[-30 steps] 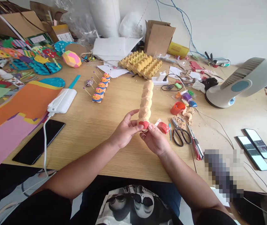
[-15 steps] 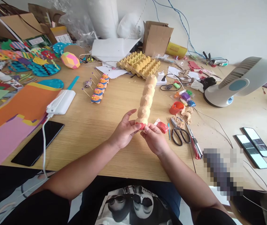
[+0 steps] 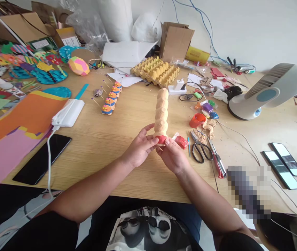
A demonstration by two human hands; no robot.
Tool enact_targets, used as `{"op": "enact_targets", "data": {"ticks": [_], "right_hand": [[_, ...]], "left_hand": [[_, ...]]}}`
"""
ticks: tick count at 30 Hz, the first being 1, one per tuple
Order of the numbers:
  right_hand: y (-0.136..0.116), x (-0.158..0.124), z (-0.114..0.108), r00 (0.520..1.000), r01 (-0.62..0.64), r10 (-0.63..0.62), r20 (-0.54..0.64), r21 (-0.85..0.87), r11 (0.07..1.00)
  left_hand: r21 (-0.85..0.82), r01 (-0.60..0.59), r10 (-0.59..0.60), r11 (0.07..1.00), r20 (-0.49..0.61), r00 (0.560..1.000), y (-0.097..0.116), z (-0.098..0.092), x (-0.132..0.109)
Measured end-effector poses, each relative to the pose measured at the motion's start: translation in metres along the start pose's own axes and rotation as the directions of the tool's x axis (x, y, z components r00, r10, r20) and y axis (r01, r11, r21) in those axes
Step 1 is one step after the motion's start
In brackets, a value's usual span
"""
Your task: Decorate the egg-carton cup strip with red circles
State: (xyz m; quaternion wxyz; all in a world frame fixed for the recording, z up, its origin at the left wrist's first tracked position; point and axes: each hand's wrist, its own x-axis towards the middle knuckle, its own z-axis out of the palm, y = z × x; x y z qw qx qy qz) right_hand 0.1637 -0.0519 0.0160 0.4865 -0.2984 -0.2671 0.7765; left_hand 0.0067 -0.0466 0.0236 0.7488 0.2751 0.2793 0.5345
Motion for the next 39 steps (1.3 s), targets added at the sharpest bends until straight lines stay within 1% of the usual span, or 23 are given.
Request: {"op": "enact_targets", "data": {"ticks": [4,12,15,20,27,29,34,39], "right_hand": [[-0.0015,-0.0019,0.0016,1.000,-0.004,0.004,0.006,-0.009,1.000],[-0.0010,-0.0051,0.0040,1.000,-0.017,0.017,0.012,-0.019,1.000],[0.0002,-0.0043,0.0018,1.000,-0.011,0.011,-0.001,-0.023,1.000],[0.0021,-0.0022,0.0014,0.999,0.030,-0.031,-0.015,-0.063,0.998],[0.0072,-0.0029,0.0079,0.990,0.131,-0.137,-0.044,-0.123,0.984],[0.0065,-0.0035,0.0079,0.991,0.122,-0.128,-0.041,-0.116,0.986],[0.0034,-0.0040,0.0056,0.999,0.040,-0.041,-0.016,-0.057,0.998],[0.0037,-0.0040,0.0053,0.997,0.065,-0.066,-0.025,-0.048,0.997]], "left_hand": [[0.017,-0.025,0.026,1.000,-0.015,1.000,-0.0021,-0.0008,-0.0010],[0.071,-0.135,0.137,0.988,-0.016,0.990,-0.0061,0.0015,-0.0034],[0.082,-0.136,0.136,0.987,0.006,0.991,-0.0045,0.0020,-0.0040],[0.066,-0.110,0.109,0.992,0.020,0.994,-0.0043,0.0026,-0.0036],[0.091,-0.179,0.181,0.980,-0.022,0.983,-0.0099,0.0058,-0.0051],[0.086,-0.182,0.185,0.979,-0.023,0.982,-0.0097,0.0054,-0.0049],[0.109,-0.155,0.156,0.982,0.005,0.988,-0.0083,0.0003,-0.0027],[0.149,-0.181,0.176,0.972,0.045,0.983,-0.0095,-0.0029,-0.0022]]}}
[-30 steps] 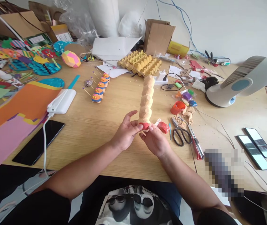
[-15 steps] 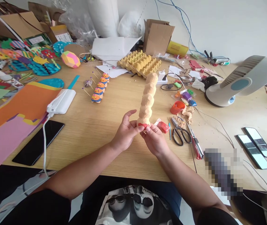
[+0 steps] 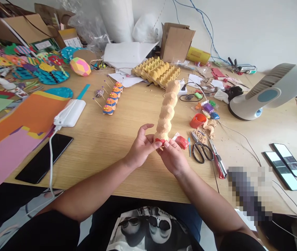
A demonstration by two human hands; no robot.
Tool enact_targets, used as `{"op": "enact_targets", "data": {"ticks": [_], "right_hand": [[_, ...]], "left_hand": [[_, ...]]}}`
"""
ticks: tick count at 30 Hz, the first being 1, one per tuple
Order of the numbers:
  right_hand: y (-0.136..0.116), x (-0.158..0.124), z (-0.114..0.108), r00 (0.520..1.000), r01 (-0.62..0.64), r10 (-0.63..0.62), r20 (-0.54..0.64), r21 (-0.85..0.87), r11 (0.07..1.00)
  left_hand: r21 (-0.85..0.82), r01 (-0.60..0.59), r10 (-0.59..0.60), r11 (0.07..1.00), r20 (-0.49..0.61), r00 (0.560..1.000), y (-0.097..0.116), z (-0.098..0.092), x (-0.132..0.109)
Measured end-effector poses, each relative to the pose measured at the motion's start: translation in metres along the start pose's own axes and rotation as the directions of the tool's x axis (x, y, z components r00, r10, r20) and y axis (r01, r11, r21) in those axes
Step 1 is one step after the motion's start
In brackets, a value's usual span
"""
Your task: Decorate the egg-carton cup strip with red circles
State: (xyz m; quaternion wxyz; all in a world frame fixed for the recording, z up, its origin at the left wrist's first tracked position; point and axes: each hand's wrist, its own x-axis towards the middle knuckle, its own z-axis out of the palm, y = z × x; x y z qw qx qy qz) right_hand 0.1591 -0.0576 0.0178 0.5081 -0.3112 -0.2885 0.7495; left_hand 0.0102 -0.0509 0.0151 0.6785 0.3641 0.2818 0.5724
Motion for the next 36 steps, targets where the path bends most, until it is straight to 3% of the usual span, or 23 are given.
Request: {"op": "enact_targets", "data": {"ticks": [5,10,17,36], "right_hand": [[-0.0018,0.0010,-0.0026,0.997,-0.073,0.071,0.035,0.051,0.996],[-0.0015,0.0024,-0.0037,0.999,-0.044,0.042,0.029,0.072,0.996],[-0.0062,0.0002,-0.0026,0.993,-0.110,0.105,0.061,0.088,0.990],[-0.0040,0.0013,-0.0062,0.995,-0.090,0.086,0.051,0.083,0.992]], "left_hand": [[0.023,0.004,-0.004,1.000,0.012,1.000,-0.0009,-0.0014,0.0002],[0.047,-0.003,0.001,0.999,0.045,0.999,-0.0031,-0.0038,0.0000],[0.058,0.002,-0.003,0.998,0.008,1.000,-0.0002,-0.0025,0.0004],[0.056,-0.030,0.025,0.998,0.082,0.996,-0.0015,-0.0062,-0.0018]]}}
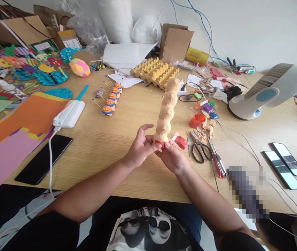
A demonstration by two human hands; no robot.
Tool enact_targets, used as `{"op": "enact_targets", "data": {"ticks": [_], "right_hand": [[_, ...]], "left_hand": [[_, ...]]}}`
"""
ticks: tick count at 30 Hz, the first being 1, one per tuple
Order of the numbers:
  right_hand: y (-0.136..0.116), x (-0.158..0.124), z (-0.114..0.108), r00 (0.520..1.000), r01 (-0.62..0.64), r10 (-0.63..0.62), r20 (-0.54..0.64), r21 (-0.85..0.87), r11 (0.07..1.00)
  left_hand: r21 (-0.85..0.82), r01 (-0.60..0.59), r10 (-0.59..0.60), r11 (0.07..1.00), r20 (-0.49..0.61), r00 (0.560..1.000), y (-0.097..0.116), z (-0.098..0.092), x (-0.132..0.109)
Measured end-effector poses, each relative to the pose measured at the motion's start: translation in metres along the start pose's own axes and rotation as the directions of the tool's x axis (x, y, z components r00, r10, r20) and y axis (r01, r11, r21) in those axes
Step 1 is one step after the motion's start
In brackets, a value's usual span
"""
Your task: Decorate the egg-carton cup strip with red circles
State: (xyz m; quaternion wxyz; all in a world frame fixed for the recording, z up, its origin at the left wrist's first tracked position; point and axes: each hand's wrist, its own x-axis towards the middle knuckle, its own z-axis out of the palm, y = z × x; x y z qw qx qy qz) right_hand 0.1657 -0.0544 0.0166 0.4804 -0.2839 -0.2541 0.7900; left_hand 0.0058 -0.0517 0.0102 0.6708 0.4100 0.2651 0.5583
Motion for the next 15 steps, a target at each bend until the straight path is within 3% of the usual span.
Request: {"op": "enact_targets", "data": {"ticks": [7,15], "right_hand": [[-0.0049,-0.0016,0.0027,1.000,-0.023,0.023,0.015,-0.007,1.000],[-0.0049,-0.0022,0.0040,1.000,-0.004,0.004,-0.017,-0.020,1.000]], "left_hand": [[-0.090,0.096,-0.101,0.991,-0.061,0.993,0.0053,0.0035,0.0025],[-0.189,0.169,-0.179,0.967,-0.037,0.983,0.0048,0.0035,0.0045]]}}
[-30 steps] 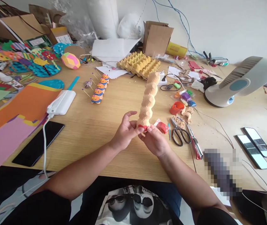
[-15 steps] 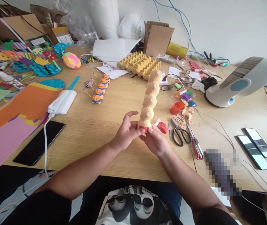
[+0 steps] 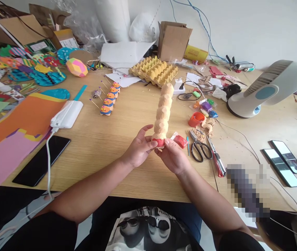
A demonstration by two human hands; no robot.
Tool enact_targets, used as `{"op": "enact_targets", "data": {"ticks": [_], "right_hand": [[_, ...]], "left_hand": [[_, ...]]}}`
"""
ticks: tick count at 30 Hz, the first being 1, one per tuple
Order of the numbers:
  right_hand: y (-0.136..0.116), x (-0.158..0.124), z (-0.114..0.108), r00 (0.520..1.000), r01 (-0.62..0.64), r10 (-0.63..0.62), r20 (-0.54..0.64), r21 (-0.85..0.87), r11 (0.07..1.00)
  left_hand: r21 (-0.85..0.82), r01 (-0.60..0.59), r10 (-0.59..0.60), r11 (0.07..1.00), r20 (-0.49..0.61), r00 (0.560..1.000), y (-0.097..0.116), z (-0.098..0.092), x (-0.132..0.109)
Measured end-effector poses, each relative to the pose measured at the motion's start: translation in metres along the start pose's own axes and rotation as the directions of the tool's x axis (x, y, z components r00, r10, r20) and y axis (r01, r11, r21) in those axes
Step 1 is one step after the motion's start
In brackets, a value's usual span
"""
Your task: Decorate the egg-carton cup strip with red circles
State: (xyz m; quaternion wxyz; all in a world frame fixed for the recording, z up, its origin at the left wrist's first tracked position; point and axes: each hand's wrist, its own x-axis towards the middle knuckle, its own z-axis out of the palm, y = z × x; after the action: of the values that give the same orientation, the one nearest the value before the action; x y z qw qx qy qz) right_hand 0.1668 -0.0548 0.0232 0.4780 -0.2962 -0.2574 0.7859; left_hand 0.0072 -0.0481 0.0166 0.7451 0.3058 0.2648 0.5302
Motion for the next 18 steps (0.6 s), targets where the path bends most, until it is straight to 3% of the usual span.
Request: {"op": "enact_targets", "data": {"ticks": [18], "right_hand": [[0.0020,-0.0009,0.0057,0.999,0.013,-0.015,-0.039,-0.040,0.999]], "left_hand": [[-0.083,0.042,-0.046,0.996,-0.054,0.997,0.0002,0.0015,0.0010]]}}
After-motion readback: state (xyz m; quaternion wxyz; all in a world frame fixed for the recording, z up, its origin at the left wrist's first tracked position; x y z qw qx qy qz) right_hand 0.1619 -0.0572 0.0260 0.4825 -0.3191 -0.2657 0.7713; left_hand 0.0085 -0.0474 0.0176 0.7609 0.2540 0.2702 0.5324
